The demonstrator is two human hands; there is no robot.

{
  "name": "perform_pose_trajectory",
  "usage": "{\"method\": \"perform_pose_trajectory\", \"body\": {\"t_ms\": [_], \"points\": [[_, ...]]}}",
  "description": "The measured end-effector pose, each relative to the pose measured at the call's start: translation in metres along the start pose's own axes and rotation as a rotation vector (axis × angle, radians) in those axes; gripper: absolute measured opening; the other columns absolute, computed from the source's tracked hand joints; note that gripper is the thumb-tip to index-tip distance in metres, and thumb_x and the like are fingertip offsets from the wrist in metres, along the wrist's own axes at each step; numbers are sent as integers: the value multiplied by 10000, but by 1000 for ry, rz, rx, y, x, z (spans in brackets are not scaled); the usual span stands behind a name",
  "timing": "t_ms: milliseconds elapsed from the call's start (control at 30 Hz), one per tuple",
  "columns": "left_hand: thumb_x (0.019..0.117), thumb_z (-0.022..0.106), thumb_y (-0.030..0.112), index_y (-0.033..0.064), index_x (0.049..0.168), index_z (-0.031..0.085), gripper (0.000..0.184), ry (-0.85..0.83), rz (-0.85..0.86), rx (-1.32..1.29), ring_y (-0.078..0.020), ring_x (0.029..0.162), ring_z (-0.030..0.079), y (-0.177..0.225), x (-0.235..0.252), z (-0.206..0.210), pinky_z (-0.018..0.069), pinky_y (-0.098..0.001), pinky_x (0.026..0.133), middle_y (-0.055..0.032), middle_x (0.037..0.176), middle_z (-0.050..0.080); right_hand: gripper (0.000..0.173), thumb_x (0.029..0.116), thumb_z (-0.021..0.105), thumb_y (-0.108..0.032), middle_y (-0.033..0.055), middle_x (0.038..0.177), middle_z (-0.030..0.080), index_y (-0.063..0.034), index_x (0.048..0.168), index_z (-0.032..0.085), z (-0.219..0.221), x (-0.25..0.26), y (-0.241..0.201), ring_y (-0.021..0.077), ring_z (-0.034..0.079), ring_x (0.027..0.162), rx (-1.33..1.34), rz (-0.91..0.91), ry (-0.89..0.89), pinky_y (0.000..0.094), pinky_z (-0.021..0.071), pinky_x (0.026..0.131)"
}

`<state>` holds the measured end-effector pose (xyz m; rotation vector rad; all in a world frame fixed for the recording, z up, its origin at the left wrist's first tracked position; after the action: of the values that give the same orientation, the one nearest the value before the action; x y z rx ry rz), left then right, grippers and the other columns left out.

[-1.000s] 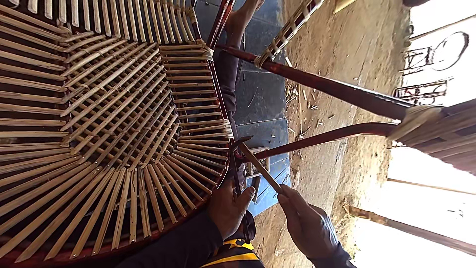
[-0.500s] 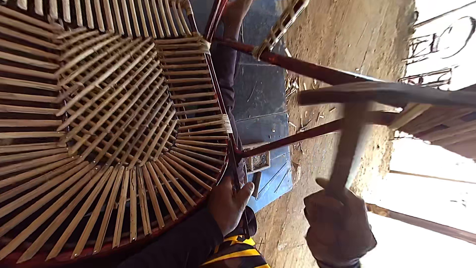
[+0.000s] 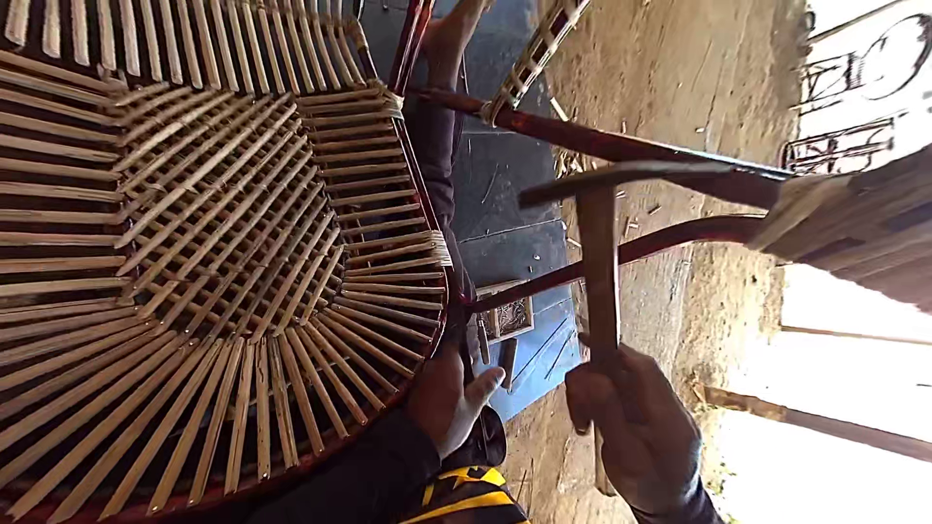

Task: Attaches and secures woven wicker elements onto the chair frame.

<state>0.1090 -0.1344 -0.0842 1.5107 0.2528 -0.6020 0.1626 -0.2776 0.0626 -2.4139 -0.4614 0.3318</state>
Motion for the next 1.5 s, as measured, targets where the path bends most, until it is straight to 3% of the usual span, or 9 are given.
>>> {"method": "perform_pose_trajectory", "body": {"t_ms": [67,167,467,733,967,1100,1233,1400,1500], "points": [[952,590,665,80,1230,590,648,-3,-39,-47,-152,664,664,-5,5,0,597,-390,692,-23,765,664,533,1061,495,-469,-8,800,643,-249,1531,374,10,-3,10,141,607,555,29,53,-157,350,566,477],[956,573,672,112,1162,600,597,27,-44,-109,-141,622,643,-3,13,0,584,-375,638,-3,720,640,485,1082,464,-432,-23,699,576,-262,1535,443,19,-10,26,110,528,513,-67,52,-112,324,493,450],[1001,571,588,102,1160,586,512,65,-77,-179,-136,589,633,0,14,0,573,-356,600,-7,707,646,490,1113,363,-319,-32,743,618,-284,1601,377,22,-14,26,80,548,543,-284,-67,-102,310,505,475],[1013,563,572,99,1132,578,487,49,-116,-207,-140,532,639,-1,13,2,585,-346,540,-16,677,648,518,1079,355,-271,-6,645,591,-348,1590,393,17,-21,23,160,552,470,-545,-77,-154,417,473,412],[1017,572,550,105,1093,605,453,90,-68,-236,-141,540,636,0,14,2,585,-346,540,-15,683,646,516,1111,403,-265,12,742,609,-355,1608,303,-9,-25,-23,118,561,560,-354,-194,133,304,486,477],[1014,568,562,108,1090,599,461,92,-65,-234,-135,550,635,-2,14,1,582,-344,554,-10,688,645,494,1105,386,-255,38,733,633,-287,1598,374,-2,-30,-1,138,592,557,-432,-160,26,340,509,473],[1013,562,573,110,1113,592,474,70,-102,-242,-145,541,628,-4,14,3,580,-351,544,-20,694,640,511,1086,370,-248,22,661,617,-327,1590,402,6,-35,16,159,559,471,-523,-62,-119,402,474,415],[1013,575,554,117,1102,616,447,107,-73,-232,-139,544,616,-1,13,1,567,-345,539,-14,686,630,473,1116,393,-297,29,740,622,-310,1587,354,-7,-35,-16,138,588,563,-421,-114,101,338,509,483],[1019,563,556,112,1102,602,453,82,-100,-253,-149,515,619,-2,14,2,570,-347,511,-22,669,634,513,1080,383,-245,19,654,609,-291,1591,393,6,-35,9,164,552,461,-503,-77,-27,408,478,407]]}}
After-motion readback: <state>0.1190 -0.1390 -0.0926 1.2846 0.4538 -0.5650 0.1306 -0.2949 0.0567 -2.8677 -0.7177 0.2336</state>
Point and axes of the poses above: each hand's wrist, its own x-axis towards the middle knuckle, its own z-axis out of the palm, y = z × x, the point moved 5 cm from there along x, towards the middle knuckle
